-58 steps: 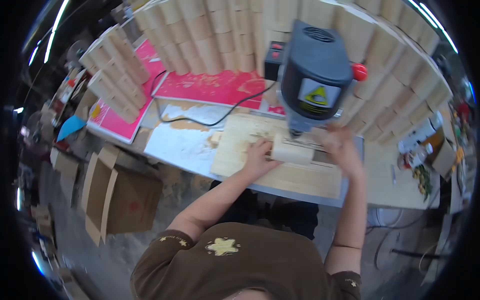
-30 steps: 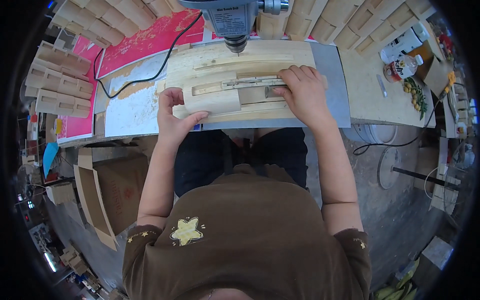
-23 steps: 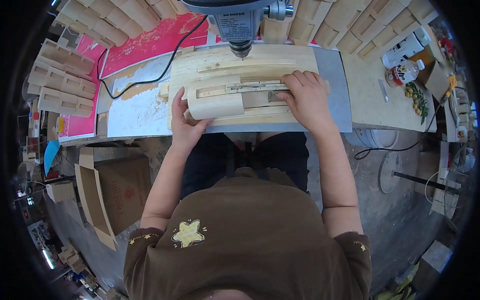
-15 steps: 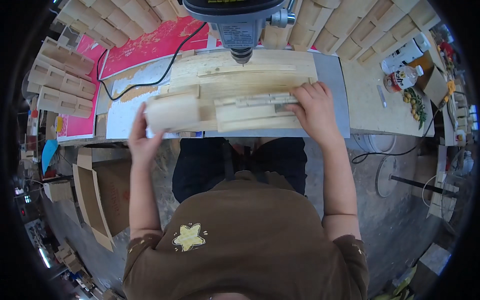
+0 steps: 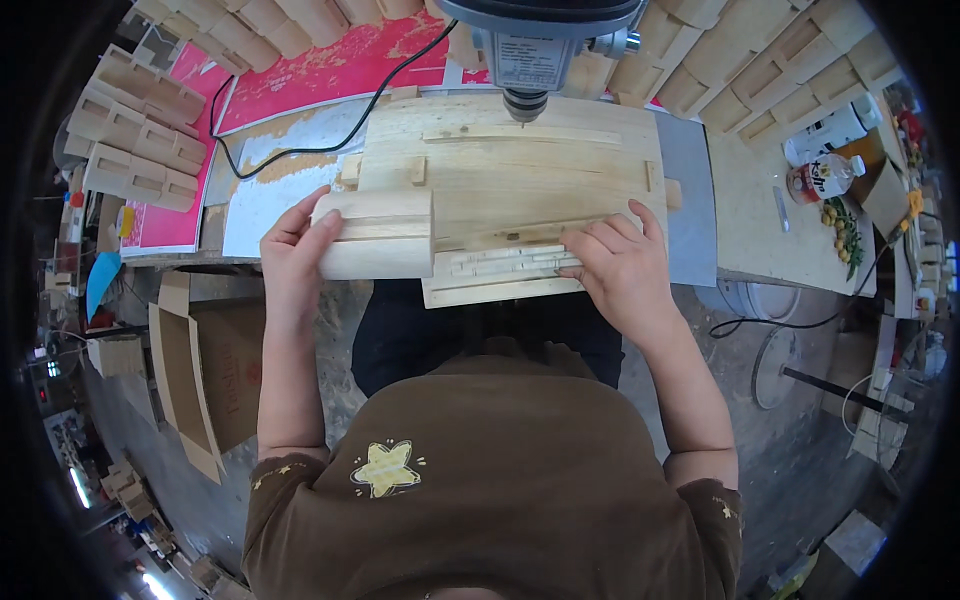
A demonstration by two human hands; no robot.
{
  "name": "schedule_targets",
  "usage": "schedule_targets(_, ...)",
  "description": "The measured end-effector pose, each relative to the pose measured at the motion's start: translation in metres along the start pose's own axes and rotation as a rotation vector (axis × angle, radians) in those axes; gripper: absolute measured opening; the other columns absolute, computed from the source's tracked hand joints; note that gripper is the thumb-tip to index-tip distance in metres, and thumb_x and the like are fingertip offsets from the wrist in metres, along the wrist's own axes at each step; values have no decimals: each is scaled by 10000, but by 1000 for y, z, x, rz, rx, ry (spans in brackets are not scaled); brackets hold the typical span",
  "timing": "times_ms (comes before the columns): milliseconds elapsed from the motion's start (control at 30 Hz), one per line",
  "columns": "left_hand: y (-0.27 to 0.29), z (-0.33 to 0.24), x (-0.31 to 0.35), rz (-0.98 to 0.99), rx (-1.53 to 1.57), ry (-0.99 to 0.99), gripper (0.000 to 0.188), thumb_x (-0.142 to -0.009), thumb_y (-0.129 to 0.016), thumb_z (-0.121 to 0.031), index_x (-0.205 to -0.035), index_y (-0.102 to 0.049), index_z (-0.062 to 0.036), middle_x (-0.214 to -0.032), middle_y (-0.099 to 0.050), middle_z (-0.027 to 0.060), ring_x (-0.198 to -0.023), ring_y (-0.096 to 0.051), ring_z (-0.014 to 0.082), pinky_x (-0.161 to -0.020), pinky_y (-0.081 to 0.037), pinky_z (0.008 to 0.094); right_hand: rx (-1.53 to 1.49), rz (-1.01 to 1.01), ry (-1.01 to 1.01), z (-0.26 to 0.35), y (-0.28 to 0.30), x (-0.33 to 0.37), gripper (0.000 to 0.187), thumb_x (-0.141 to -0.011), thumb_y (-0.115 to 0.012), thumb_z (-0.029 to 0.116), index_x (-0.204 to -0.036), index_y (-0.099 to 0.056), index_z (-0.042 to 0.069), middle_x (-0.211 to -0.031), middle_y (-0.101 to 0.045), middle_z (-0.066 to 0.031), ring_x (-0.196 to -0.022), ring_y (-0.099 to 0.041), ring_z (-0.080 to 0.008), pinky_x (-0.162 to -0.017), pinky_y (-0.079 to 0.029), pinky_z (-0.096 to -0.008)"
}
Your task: Creating slots in cylindrical wood pieces using a specialized slotting machine.
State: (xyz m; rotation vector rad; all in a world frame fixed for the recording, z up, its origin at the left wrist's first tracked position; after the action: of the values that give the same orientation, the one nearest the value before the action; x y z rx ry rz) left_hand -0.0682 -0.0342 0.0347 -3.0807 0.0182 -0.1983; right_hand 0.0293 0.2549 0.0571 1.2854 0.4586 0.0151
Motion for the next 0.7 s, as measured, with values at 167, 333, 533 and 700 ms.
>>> schedule_targets(167, -27, 19, 0, 29, -32, -21, 447, -767, -717, -99, -1143, -557, 82, -676, -582, -10, -587, -497, 13, -532, -371, 153, -60, 29, -95, -27, -1, -6, 288, -703, -685, 152, -976, -604, 107, -836, -578, -38, -860, -544, -234, -969, -322, -467)
schedule_targets(333, -30, 55, -11, 3, -5, 10, 453, -776, -713, -125, -1150, -556, 79, -641, -523, -46, -551, -417, -9, -501, -314, 153, -56, -22, -49, -42, -6, -14, 303, -714, -682, 189, -993, -605, 101, -837, -578, -42, -887, -540, -244, -982, -314, -469)
schedule_targets(533, -41, 57, -17, 29, -3, 5, 453, -781, -711, -138, -1156, -559, 66, -627, -501, -55, -535, -390, -6, -496, -309, 154, -120, 69, -52, -53, -9, -21, 316, -704, -689, 210, -991, -614, 103, -884, -607, -42, -908, -546, -244, -972, -340, -483)
schedule_targets(700, -78, 57, -13, 188, 72, -25, 504, -797, -696, -140, -1216, -489, 49, -765, -535, -22, -676, -476, 25, -606, -384, 164, -90, 27, -54, -45, -13, -27, 357, -694, -697, 203, -1029, -615, 108, -863, -599, -44, -900, -540, -245, -964, -344, -451)
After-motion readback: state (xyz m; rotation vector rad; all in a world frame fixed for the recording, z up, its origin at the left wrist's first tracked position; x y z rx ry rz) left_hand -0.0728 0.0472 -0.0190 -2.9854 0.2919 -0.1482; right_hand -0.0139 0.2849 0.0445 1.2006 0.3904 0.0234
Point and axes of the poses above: each hand's wrist, its own x-axis away from the middle knuckle, its own y-axis out of the back of the hand, z = x × y, the point moved 6 cm from there along -x, towards the middle knuckle
